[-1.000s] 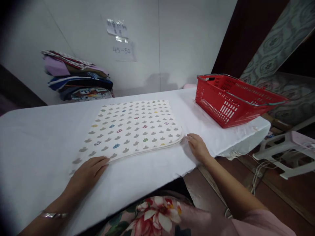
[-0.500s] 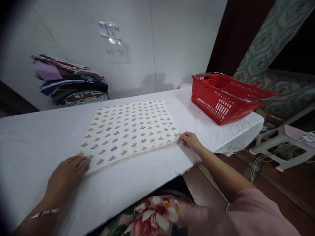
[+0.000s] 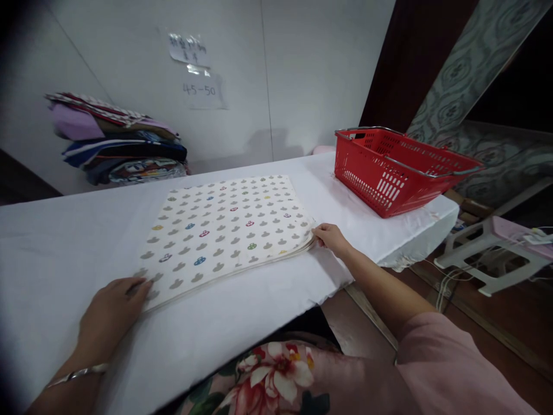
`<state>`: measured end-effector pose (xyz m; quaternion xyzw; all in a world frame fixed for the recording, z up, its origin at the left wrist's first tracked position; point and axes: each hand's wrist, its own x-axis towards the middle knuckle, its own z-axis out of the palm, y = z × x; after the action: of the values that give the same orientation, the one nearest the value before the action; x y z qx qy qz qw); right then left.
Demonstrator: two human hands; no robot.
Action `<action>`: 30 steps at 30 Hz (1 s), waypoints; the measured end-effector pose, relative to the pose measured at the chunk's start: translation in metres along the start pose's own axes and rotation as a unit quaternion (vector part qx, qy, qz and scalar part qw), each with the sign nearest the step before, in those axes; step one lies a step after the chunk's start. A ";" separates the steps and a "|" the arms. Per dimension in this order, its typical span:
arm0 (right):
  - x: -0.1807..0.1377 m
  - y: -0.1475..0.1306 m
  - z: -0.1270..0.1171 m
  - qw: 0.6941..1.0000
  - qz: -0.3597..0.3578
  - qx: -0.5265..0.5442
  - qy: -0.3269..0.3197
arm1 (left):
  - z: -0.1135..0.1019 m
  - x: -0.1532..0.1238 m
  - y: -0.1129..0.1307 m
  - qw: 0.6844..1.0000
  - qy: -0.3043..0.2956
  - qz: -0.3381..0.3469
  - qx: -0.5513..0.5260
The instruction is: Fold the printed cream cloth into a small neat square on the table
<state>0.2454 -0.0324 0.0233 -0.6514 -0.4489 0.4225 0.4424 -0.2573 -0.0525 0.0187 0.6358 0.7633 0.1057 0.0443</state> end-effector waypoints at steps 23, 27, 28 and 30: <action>-0.001 -0.001 -0.004 0.979 0.117 -0.165 -0.034 | 0.011 0.000 -0.009 0.997 0.048 0.045 -0.027; -0.001 0.000 -0.003 0.976 0.151 -0.146 -0.060 | 0.009 -0.006 -0.007 0.997 0.076 0.029 -0.017; -0.001 0.000 -0.003 0.975 0.164 -0.136 -0.068 | 0.008 -0.008 -0.006 0.997 0.077 0.014 -0.013; -0.002 -0.001 -0.001 0.972 0.190 -0.115 -0.078 | 0.006 -0.011 -0.005 0.998 0.059 -0.030 -0.012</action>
<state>0.2460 -0.0344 0.0248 -0.7366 -0.3953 0.4937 0.2396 -0.2589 -0.0635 0.0113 0.6048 0.7819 0.1506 0.0104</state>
